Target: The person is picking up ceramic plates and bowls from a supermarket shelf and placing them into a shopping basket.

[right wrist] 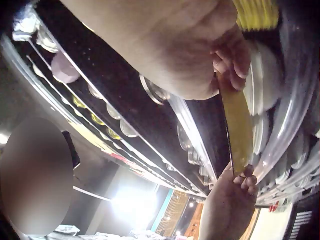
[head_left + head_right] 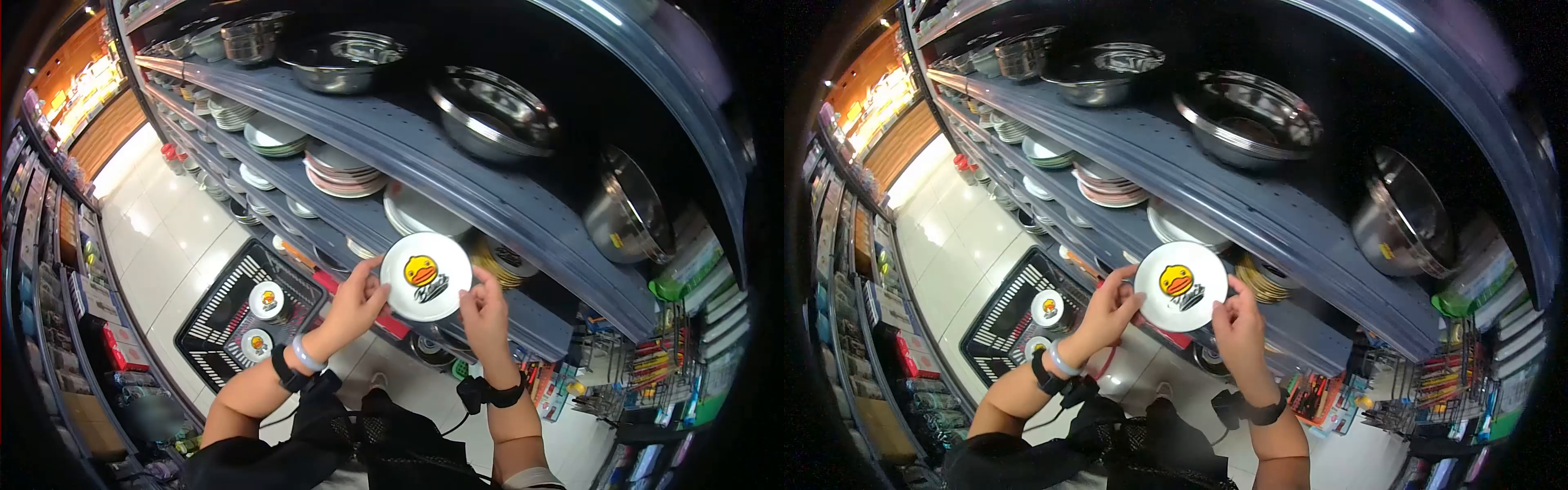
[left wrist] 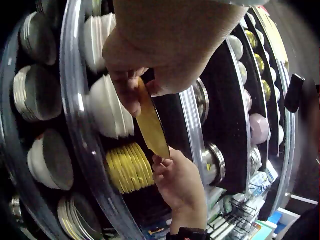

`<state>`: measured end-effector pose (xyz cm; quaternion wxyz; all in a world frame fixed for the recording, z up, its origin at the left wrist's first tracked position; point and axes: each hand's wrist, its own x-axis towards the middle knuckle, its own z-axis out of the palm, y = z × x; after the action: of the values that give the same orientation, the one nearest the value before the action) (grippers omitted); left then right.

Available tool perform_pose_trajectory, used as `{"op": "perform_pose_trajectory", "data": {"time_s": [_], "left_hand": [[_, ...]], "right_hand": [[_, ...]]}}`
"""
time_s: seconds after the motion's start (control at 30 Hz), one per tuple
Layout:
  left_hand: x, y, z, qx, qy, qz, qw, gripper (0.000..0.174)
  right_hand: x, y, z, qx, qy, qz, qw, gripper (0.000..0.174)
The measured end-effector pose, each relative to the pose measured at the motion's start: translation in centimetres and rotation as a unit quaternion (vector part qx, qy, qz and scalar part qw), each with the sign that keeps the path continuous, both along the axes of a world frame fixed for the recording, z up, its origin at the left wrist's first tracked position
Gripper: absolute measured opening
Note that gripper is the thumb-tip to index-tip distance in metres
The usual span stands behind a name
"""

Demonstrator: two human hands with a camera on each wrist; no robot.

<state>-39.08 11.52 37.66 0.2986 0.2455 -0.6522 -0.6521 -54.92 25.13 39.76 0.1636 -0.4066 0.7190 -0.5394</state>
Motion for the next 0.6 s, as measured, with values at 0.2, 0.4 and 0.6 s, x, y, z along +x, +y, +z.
{"op": "perform_pose_trajectory", "data": {"time_s": [0.2, 0.4, 0.6], "left_hand": [[-9.1, 1.0, 2.9, -0.1, 0.0, -0.049, 0.994, 0.034], [-16.0, -0.1, 3.1, -0.223, -0.066, -0.07, 0.97, 0.026], [-17.8, -0.4, 1.9, -0.397, -0.028, -0.052, 0.916, 0.024]], "right_hand": [[-7.6, 3.8, 1.6, 0.111, -0.014, -0.106, 0.988, 0.023], [-12.8, 4.3, -1.7, -0.018, 0.055, -0.191, 0.98, 0.023], [-18.2, 4.8, -7.2, 0.037, 0.491, -0.188, 0.85, 0.026]]}}
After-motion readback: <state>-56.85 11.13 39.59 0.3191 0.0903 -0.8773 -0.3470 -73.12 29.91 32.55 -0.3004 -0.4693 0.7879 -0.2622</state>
